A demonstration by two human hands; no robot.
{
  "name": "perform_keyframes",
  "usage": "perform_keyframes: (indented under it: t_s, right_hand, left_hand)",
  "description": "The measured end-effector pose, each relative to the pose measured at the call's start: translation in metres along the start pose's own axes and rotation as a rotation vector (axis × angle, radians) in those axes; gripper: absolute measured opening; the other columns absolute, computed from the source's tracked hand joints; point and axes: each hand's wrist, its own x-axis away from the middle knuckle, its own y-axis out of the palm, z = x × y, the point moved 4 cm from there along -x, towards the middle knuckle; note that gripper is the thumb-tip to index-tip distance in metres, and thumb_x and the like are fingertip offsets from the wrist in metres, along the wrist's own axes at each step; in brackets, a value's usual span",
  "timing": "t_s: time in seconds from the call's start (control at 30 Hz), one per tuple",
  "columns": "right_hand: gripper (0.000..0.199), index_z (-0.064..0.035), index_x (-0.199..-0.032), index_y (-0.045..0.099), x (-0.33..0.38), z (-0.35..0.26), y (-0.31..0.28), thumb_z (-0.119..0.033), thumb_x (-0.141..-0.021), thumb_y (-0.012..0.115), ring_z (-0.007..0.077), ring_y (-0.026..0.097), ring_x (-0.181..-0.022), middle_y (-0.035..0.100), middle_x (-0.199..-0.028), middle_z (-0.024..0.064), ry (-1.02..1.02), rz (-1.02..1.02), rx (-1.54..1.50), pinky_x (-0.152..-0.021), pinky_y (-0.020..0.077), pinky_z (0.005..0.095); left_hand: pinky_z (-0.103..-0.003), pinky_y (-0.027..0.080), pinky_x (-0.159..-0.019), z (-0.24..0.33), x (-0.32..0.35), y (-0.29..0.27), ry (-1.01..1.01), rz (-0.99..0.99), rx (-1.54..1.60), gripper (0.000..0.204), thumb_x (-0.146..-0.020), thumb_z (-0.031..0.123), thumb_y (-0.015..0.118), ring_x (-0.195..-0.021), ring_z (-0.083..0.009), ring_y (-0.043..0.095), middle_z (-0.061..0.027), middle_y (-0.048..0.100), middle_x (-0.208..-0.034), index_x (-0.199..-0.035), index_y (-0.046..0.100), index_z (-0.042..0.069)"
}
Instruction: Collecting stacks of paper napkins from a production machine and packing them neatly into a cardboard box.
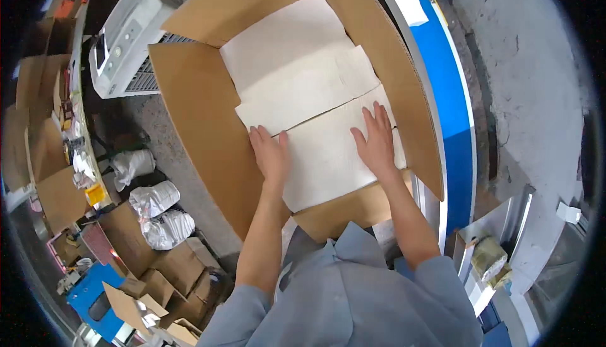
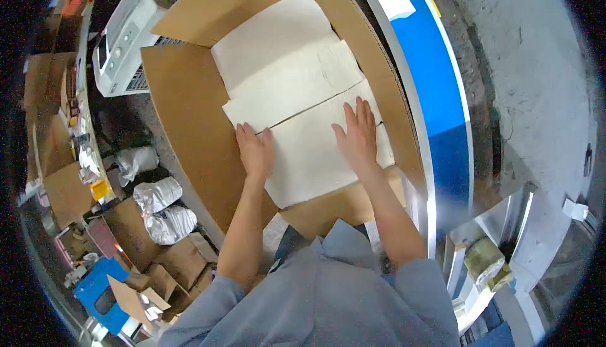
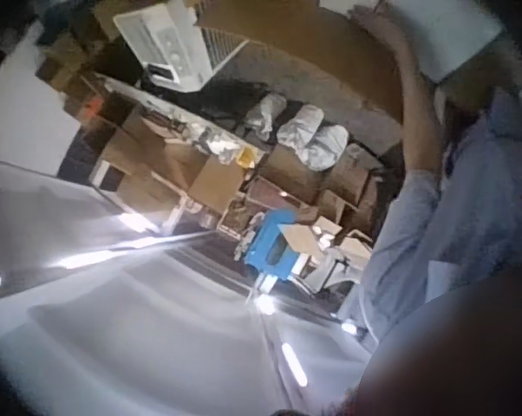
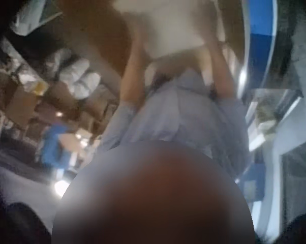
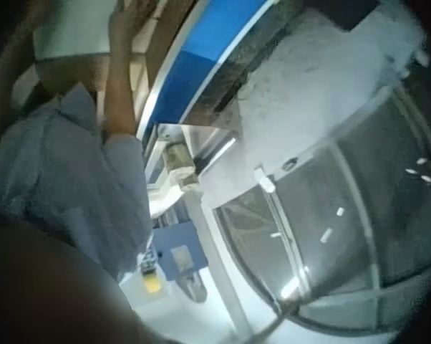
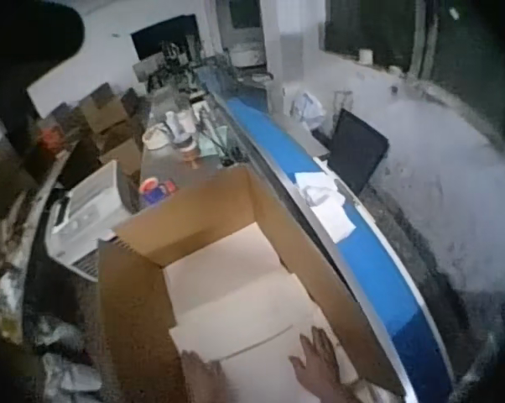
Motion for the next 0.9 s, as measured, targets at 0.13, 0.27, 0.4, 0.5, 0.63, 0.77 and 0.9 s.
perform_keyframes:
  t_s: [0.13, 0.27, 0.4, 0.5, 0.63, 0.77, 0.9]
  right_hand:
    - [0.054, 0.0036, -0.139, 0.056, 0.037, -0.002, -0.015, -0.027, -0.096, 0.07, 0.0461, 0.035, -0.147, 0.04, -0.157, 0.0293, -0.022, 0.004, -0.001, -0.12, 0.0321, 0.0509]
    - [0.053, -0.0013, -0.138, 0.06, 0.089, -0.004, -0.034, -0.024, -0.092, 0.073, 0.0435, 0.041, -0.145, 0.046, -0.154, 0.0258, 0.008, 0.062, -0.07, -0.119, 0.0354, 0.0476]
    - [0.047, -0.0047, -0.135, 0.063, 0.162, 0.002, -0.036, -0.021, -0.092, 0.07, 0.0394, 0.047, -0.141, 0.055, -0.147, 0.0207, -0.07, 0.103, 0.035, -0.117, 0.0393, 0.0484]
    - [0.035, -0.0052, -0.126, 0.066, 0.228, -0.023, -0.07, -0.023, -0.095, 0.065, 0.0368, 0.053, -0.135, 0.06, -0.14, 0.0192, 0.034, 0.09, -0.04, -0.112, 0.0453, 0.0474]
    - [0.037, -0.0051, -0.125, 0.066, 0.312, -0.032, -0.106, -0.028, -0.096, 0.064, 0.0359, 0.059, -0.128, 0.065, -0.132, 0.0177, 0.347, -0.013, -0.162, -0.105, 0.0502, 0.0458]
    - [0.04, -0.0059, -0.128, 0.065, 0.409, -0.027, -0.136, -0.03, -0.096, 0.066, 0.0384, 0.065, -0.114, 0.068, -0.125, 0.017, 0.53, 0.243, -0.165, -0.096, 0.0539, 0.0472]
    - [0.047, -0.0117, -0.138, 0.062, 0.486, -0.007, -0.134, -0.036, -0.098, 0.063, 0.0404, 0.067, -0.109, 0.067, -0.127, 0.0169, 0.709, 0.305, -0.22, -0.094, 0.0532, 0.0506]
  left_hand:
    - [-0.051, 0.026, -0.124, 0.012, 0.0, -0.005, 0.007, -0.079, -0.026, 0.069, -0.102, 0.033, 0.059, -0.149, -0.0481, 0.03, -0.0354, 0.031, -0.159, -0.147, 0.039, -0.015]
    - [-0.051, 0.035, -0.118, 0.033, -0.079, -0.026, 0.259, 0.091, -0.289, 0.068, -0.1, 0.044, 0.057, -0.144, -0.0442, 0.041, -0.0305, 0.046, -0.152, -0.145, 0.049, -0.007]
    - [-0.054, 0.052, -0.098, 0.005, -0.147, -0.002, 0.343, -0.39, -0.405, 0.06, -0.106, 0.049, 0.042, -0.117, -0.0438, 0.065, -0.0286, 0.067, -0.126, -0.125, 0.065, -0.002]
    - [-0.053, 0.055, -0.088, -0.008, -0.155, -0.009, 0.779, -0.095, -0.352, 0.047, -0.105, 0.036, 0.052, -0.098, -0.0439, 0.069, -0.0298, 0.07, -0.113, -0.118, 0.066, -0.006]
    - [-0.045, 0.051, -0.085, 0.014, -0.145, -0.044, 0.715, -0.231, 0.006, 0.046, -0.104, 0.032, 0.061, -0.095, -0.0342, 0.066, -0.0242, 0.07, -0.106, -0.12, 0.061, -0.011]
    - [-0.032, 0.054, -0.086, 0.083, -0.008, -0.022, 0.719, -0.786, 0.572, 0.035, -0.106, 0.025, 0.06, -0.097, -0.0186, 0.066, -0.0097, 0.07, -0.108, -0.127, 0.064, -0.002]
    - [-0.027, 0.055, -0.083, 0.144, 0.223, -0.039, 0.77, -1.209, 0.358, 0.035, -0.105, 0.024, 0.063, -0.097, -0.0152, 0.068, -0.0094, 0.072, -0.111, -0.13, 0.063, -0.001]
